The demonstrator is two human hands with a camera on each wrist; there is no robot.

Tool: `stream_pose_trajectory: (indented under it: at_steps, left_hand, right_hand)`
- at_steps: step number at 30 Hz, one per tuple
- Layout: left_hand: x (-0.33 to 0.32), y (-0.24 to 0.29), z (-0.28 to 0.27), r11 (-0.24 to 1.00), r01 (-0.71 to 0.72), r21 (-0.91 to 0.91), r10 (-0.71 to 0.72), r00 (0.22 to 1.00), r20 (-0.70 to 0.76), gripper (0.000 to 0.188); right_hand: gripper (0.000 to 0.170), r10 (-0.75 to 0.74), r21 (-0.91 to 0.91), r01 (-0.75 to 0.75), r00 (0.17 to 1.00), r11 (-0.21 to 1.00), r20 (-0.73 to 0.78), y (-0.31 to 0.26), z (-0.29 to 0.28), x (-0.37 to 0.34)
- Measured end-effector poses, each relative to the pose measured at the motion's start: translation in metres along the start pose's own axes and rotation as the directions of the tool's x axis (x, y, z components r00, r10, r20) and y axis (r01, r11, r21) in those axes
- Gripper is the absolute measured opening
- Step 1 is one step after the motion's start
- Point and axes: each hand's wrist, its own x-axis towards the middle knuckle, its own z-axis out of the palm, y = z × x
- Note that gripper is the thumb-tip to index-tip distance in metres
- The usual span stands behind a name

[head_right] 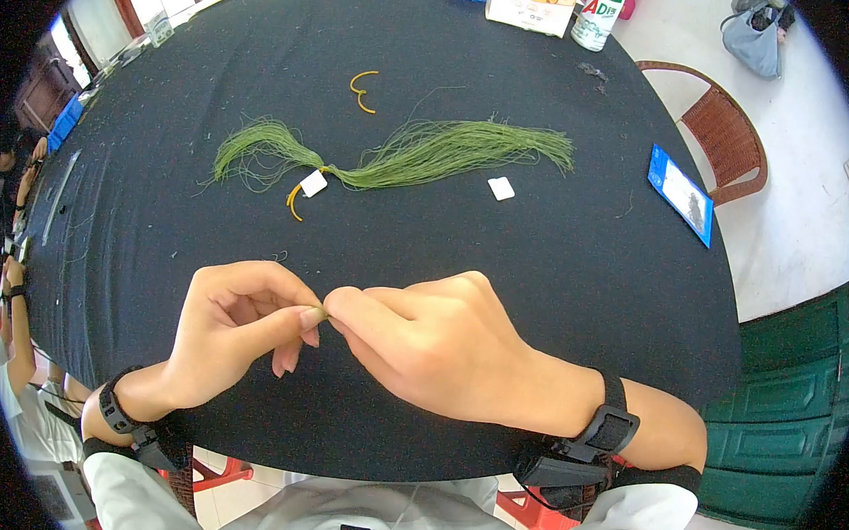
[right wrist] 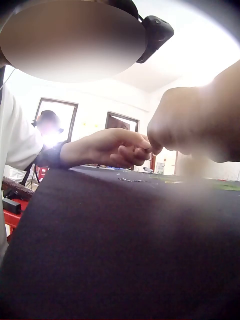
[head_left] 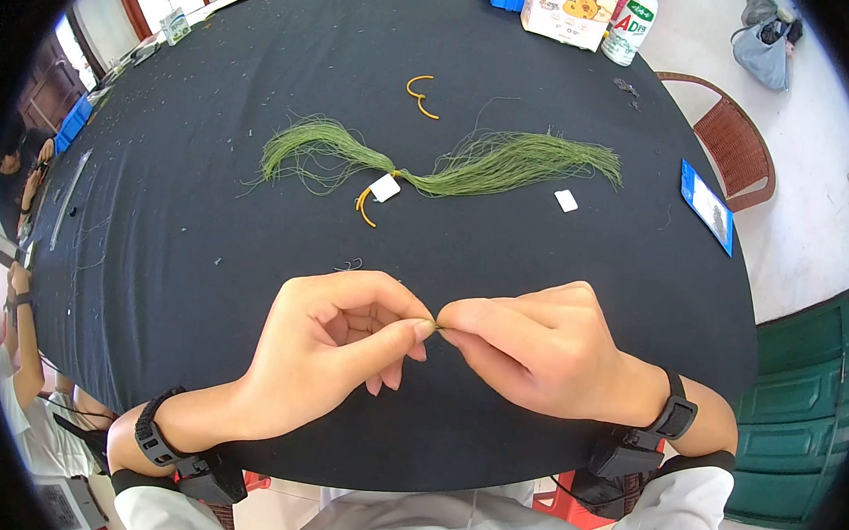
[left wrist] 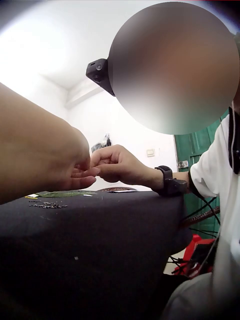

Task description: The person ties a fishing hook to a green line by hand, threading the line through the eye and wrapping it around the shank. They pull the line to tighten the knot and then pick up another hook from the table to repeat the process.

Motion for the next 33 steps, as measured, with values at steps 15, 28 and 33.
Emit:
stream_pose_trajectory:
  at_steps: [15, 28, 33]
  left_hand:
    - [-0.001, 0.001, -0.001, 0.999, -0.010, -0.032, 0.010, 1.000, 0.011, 0.008]
    - [-0.008, 0.008, 0.001, 0.919, -0.342, 0.194, 0.339, 0.939, 0.052, 0.005]
    - [-0.009, 0.008, -0.001, 0.876, -0.377, 0.302, 0.380, 0.924, 0.052, 0.005]
  right_hand:
    - [0.004, 0.387, 0.327, -0.439, 0.897, 0.837, 0.214, 0.001, -0.012, 0.006]
    - [0.020, 0.415, 0.628, -0.779, 0.570, -0.004, 0.709, -0.006, -0.010, 0.009]
    - [0.021, 0.432, 0.640, -0.752, 0.530, -0.158, 0.730, -0.013, -0.003, 0.004]
